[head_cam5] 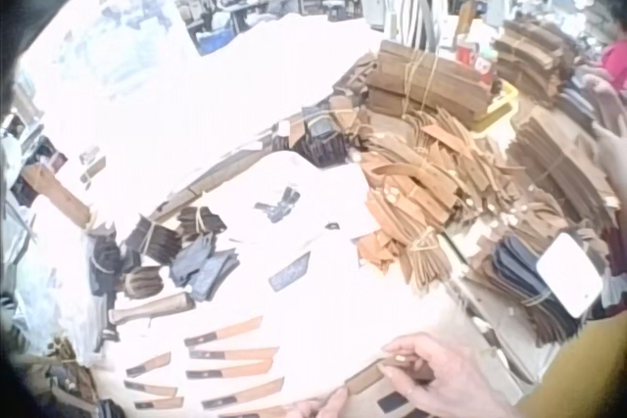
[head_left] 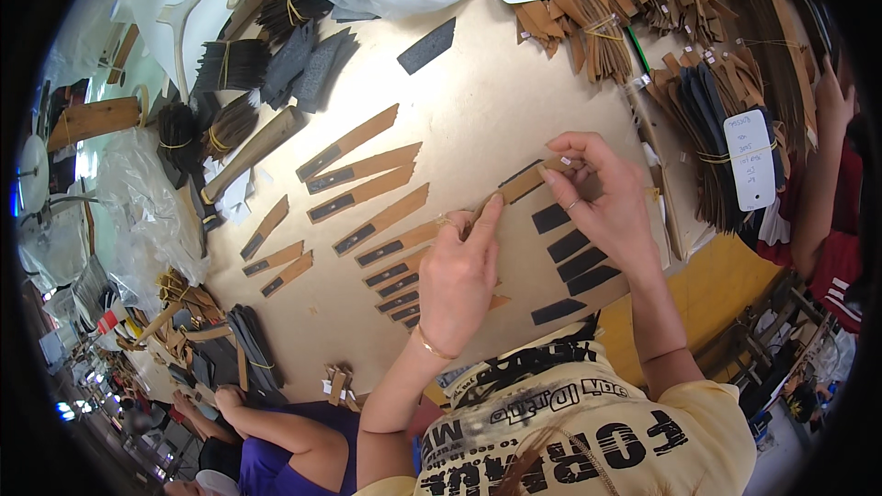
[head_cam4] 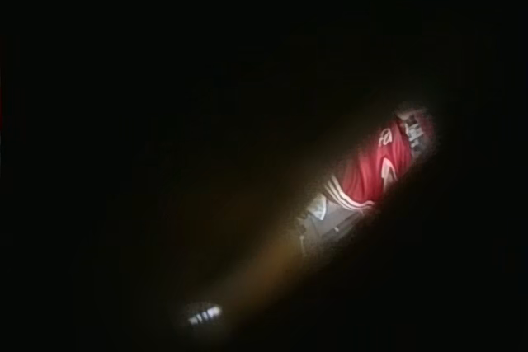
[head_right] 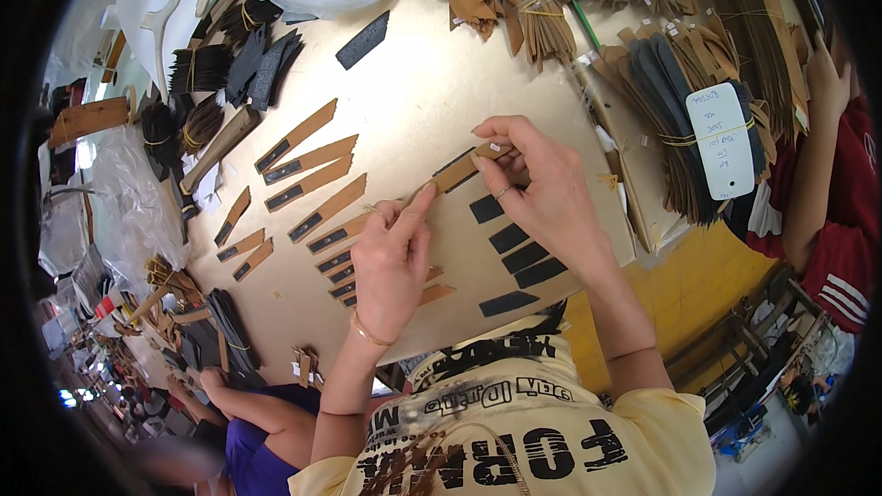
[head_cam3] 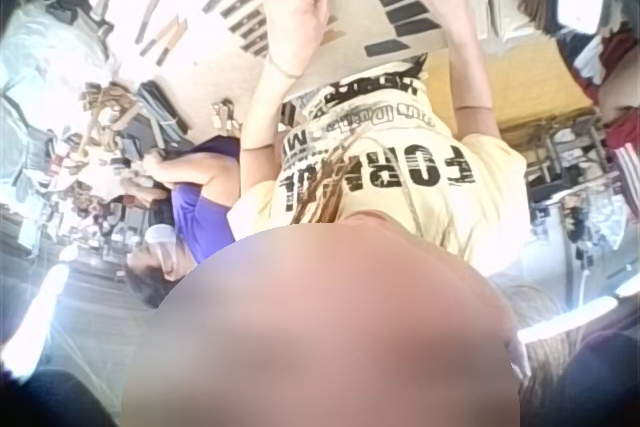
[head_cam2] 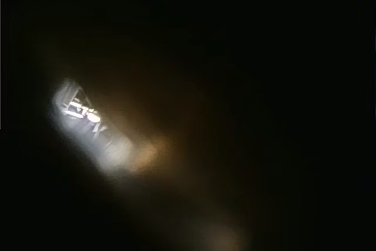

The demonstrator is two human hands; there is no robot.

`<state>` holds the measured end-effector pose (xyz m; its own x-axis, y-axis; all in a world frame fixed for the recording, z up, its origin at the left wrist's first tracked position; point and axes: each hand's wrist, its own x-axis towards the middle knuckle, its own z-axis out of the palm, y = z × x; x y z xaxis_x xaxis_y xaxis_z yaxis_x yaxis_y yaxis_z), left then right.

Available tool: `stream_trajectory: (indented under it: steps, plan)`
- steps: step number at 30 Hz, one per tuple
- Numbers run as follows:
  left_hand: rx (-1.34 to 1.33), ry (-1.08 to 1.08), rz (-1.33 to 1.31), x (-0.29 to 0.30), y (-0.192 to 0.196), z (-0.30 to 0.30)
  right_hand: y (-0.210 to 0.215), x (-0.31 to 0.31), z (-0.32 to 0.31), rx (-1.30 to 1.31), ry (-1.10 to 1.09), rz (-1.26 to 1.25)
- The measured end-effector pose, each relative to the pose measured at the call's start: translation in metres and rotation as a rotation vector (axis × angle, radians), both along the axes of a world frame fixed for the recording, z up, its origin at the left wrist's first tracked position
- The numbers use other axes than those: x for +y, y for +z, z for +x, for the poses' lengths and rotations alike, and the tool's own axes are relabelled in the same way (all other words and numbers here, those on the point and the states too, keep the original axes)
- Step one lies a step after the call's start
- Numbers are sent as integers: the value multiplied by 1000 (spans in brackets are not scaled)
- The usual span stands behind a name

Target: The person repeatedly picks small rectangular pieces from a table, aligns them with white labels, and presses them together. The person then places the labeled pieces into a growing pile on the table. The process is repeated continuously throughout the clip.

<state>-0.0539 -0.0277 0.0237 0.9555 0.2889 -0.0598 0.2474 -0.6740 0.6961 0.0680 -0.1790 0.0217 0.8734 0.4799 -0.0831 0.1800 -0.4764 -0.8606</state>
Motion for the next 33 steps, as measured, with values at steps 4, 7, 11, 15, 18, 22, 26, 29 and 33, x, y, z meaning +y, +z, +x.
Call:
stream_trajectory:
  steps: [4, 7, 11, 15, 18, 22, 26, 29, 33]
  plan:
    - [42, -59, 143, -2, -2, -2, 0, 0, -1, 49, -25, 3]
    - [44, -119, 255, -4, -4, -2, 1, 0, -1, 80, -39, -4]
    - [54, -169, 393, -9, -3, -1, 1, 0, -2, 74, -37, -3]
    - [128, -233, 439, -11, 3, -1, 1, -1, -1, 66, -59, 24]
    - [71, -218, 432, -12, 3, 2, 1, -5, 3, 51, -58, 62]
    - [45, -212, 435, -11, 4, 4, 0, -9, 6, 76, -58, 63]
    - [51, -206, 409, -11, 4, 4, -4, -7, 6, 30, -75, 77]
    - [53, -204, 394, -11, 5, 5, -5, -6, 5, 12, -71, 70]
    - [111, -235, 433, -11, 9, 5, -5, -7, 5, 22, -69, 57]
